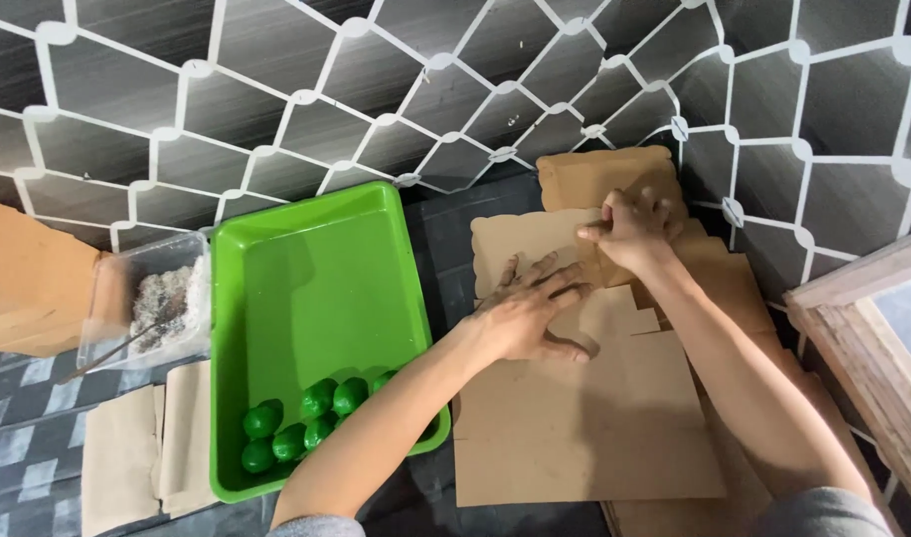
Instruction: Folding cardboard sheets into boxes for food packaging.
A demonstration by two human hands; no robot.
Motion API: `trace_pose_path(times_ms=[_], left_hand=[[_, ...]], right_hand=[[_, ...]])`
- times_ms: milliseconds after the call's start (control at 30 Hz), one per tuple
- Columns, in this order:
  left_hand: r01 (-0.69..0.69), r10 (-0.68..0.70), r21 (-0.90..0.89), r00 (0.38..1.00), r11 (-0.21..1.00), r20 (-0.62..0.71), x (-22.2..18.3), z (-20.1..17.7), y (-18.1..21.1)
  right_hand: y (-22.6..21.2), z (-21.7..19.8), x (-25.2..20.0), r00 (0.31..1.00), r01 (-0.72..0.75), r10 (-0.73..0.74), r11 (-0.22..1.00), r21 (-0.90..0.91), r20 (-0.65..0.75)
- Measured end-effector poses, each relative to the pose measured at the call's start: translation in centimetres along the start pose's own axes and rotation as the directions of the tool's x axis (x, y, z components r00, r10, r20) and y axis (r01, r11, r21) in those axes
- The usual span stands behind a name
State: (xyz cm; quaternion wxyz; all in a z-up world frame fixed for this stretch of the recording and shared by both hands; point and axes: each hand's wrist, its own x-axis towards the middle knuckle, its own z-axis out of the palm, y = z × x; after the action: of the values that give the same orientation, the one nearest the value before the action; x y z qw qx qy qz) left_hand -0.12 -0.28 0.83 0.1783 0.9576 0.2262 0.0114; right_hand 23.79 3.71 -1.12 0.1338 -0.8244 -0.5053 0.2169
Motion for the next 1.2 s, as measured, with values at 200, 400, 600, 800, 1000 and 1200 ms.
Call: trace_pose_path(times_ms=[200,400,600,800,1000,1200], left_hand=[[-0.001,0.002,0.052,1.000,0.999,-0.024,-0.3,-0.3,0.3],[0.003,-0.001,0.061,1.000,0.998,-0.022,-0.3,0.3,0.1],[-0.035,0.033,-0.011,0.992,0.999,-0.122,-0.2,1.4,-0.7],[-0.026,0.023,-0.030,0.995,0.999,-0.100,-0.2,1.3,-0.6],[-0.050,0.046,-0.018,0.983,0.999,-0.179,-0.5,1.1,-0.7],[-0.008,0.012,0.033,0.994,0.999,-0.109,-0.6,0.8,-0.4]], right_hand=[[-1.1,-4.3,-10.4,0.984,0.150,-0.153,0.988,0.046,0.087],[1.6,-1.9,-8.4,0.986,0.164,-0.164,0.986,0.018,0.016],[-0.7,-1.9,-2.9,0.998,0.056,-0.054,0.992,0.112,-0.021],[-2.9,-2.5,-1.8,0.999,0.019,-0.014,0.995,0.102,-0.045],[-1.2,-1.3,-3.3,0.987,0.136,-0.141,0.989,-0.065,-0.077],[6.2,2.6,-4.2,0.978,0.197,-0.200,0.979,0.060,0.061]])
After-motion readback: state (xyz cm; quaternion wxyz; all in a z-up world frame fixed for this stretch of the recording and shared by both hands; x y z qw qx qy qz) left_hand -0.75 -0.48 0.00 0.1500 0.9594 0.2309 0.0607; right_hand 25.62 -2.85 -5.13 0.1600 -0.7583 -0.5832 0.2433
